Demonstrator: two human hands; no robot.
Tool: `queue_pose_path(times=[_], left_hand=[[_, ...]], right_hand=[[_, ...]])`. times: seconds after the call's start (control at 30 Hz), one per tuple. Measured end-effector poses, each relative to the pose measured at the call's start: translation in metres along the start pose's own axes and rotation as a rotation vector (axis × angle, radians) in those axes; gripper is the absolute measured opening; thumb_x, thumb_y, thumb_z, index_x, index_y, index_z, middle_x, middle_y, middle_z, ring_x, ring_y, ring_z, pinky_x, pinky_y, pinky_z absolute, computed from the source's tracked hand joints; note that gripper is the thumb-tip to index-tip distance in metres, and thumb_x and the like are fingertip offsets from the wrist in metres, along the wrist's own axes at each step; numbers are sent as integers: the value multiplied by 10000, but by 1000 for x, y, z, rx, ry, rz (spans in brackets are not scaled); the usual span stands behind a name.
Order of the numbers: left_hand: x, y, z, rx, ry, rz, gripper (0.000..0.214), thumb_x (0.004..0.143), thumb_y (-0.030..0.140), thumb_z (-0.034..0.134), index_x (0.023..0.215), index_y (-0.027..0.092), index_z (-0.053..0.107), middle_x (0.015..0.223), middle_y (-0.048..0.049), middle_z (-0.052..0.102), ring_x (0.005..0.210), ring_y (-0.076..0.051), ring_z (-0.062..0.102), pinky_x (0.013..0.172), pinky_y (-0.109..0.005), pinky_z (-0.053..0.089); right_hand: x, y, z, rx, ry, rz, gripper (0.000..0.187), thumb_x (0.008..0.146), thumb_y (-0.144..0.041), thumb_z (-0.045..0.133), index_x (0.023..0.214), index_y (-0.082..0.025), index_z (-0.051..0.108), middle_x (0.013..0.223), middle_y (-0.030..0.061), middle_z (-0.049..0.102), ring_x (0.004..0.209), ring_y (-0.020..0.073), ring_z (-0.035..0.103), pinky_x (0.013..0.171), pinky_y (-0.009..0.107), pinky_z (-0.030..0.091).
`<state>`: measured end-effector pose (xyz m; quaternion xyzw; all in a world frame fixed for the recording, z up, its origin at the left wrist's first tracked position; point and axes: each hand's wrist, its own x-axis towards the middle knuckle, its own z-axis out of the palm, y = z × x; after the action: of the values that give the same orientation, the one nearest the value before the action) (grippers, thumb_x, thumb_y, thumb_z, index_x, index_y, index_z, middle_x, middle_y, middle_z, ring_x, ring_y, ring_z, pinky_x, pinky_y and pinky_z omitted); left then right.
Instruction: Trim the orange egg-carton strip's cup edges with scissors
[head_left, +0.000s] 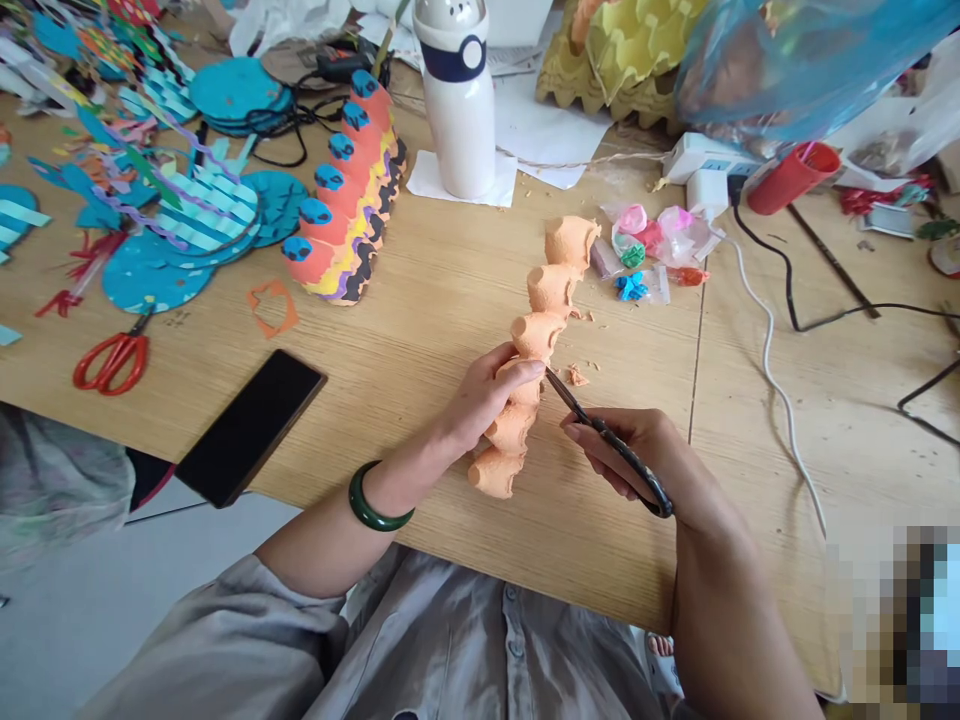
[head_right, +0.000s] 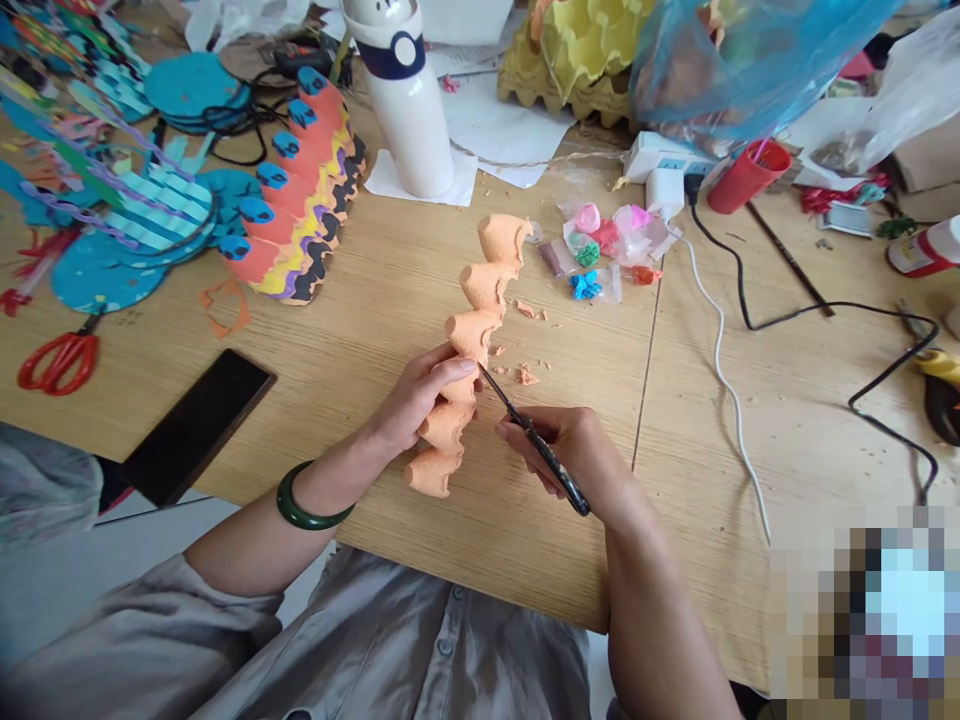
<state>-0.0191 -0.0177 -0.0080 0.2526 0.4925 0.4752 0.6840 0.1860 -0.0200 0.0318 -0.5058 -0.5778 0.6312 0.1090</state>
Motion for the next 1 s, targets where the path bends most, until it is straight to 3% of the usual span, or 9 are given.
queue_pose_path(times=[0.1, 0.27, 0.5, 0.67, 0.87, 1.0], left_hand=[[1, 2, -2, 171, -20, 108, 209, 822, 406, 723, 911, 219, 751, 743, -1, 629, 636, -138, 518, 628, -282, 389], [0, 6, -2, 190, -35, 138, 222, 826, 390, 712, 935, 200, 741, 764, -9, 630, 695, -141, 536, 666, -267, 406], [1, 5, -1, 182, -46, 116, 209, 819, 397, 717, 890, 201, 714, 767, -1, 626, 701, -131, 537, 666, -262, 397], [1, 11, 0, 96, -96, -21, 291, 775, 447, 695, 876, 174, 707, 698, -2, 599, 577, -118, 489, 554, -269, 386], [2, 15, 0, -73, -226, -184, 473, 729, 492, 701, 1058, 155, 736, 677, 3, 570, 532, -115, 506, 481, -255, 427], [1, 15, 0, -198, -295, -250, 441, 753, 463, 651, 1034, 135, 742, 647, 3, 517, 542, -103, 464, 466, -225, 439]], right_hand=[[2, 4, 0, 47, -24, -18, 384, 900, -543, 716, 889, -163, 665, 529, -76, 464, 405, 53, 378, 386, 203, 293], [5, 12, -1, 97, -63, -55, 431, 903, -593, 695, 964, -168, 667, 571, -75, 486, 429, 57, 405, 390, 203, 299], [3, 3, 4, 18, -34, -21, 488, 927, -591, 662, 674, -195, 526, 504, -67, 462, 388, 50, 377, 394, 211, 306], [0, 1, 8, 11, 12, -48, 491, 919, -603, 665, 676, -197, 534, 498, -61, 474, 371, 54, 393, 381, 217, 314], [1, 1, 6, 21, -12, -116, 477, 929, -629, 634, 785, -174, 616, 542, -58, 478, 375, 52, 393, 376, 222, 308], [3, 2, 3, 4, -24, -178, 471, 943, -627, 615, 833, -170, 646, 554, -59, 462, 388, 59, 400, 388, 228, 311]])
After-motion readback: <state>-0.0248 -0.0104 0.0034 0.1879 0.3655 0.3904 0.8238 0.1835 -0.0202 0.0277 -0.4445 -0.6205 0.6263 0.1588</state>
